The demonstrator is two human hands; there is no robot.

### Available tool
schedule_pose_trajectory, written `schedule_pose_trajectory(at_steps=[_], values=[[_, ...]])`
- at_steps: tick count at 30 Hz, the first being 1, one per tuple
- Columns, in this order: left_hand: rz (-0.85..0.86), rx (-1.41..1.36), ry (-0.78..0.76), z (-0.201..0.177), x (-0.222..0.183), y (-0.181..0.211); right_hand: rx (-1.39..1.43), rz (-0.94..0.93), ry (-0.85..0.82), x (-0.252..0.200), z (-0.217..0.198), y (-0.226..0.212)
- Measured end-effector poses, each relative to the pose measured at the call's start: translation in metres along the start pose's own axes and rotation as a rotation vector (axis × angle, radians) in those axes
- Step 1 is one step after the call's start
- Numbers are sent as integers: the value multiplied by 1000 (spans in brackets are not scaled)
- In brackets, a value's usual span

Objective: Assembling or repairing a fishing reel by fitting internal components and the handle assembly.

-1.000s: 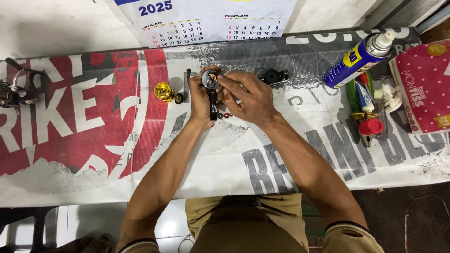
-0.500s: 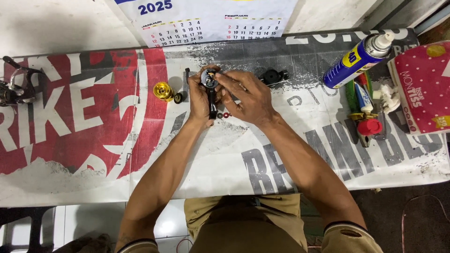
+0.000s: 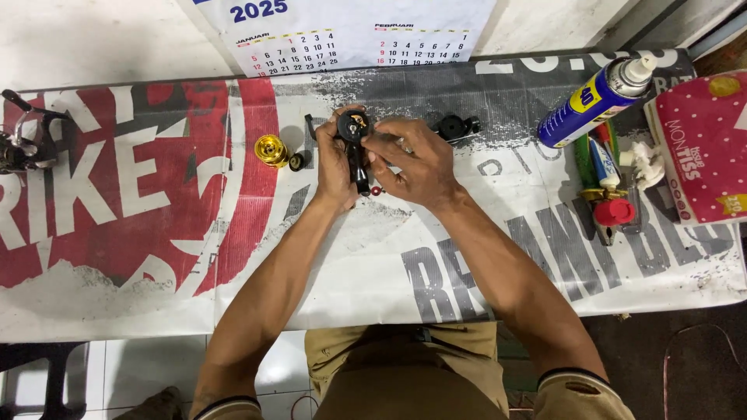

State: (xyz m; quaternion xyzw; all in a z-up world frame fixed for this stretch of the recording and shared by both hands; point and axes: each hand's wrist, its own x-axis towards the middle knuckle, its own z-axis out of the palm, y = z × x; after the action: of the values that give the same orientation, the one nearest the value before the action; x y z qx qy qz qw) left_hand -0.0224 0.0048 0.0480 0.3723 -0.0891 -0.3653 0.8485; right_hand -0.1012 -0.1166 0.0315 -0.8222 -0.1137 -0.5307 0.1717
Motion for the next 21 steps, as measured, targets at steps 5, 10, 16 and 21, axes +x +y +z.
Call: schedule_pose_trajectory(at_steps=[5, 10, 16, 21], values=[[71, 90, 13, -13, 11, -12, -66, -55, -33, -9, 6, 9], [89, 89, -53, -40, 24, -27, -77, -143, -76, 3, 1, -1], [30, 89, -46, -39, 26, -20, -124, -149, -64, 4, 1, 0], [3, 133, 141, -22, 22, -8, -71, -75, 25, -3, 6, 4]])
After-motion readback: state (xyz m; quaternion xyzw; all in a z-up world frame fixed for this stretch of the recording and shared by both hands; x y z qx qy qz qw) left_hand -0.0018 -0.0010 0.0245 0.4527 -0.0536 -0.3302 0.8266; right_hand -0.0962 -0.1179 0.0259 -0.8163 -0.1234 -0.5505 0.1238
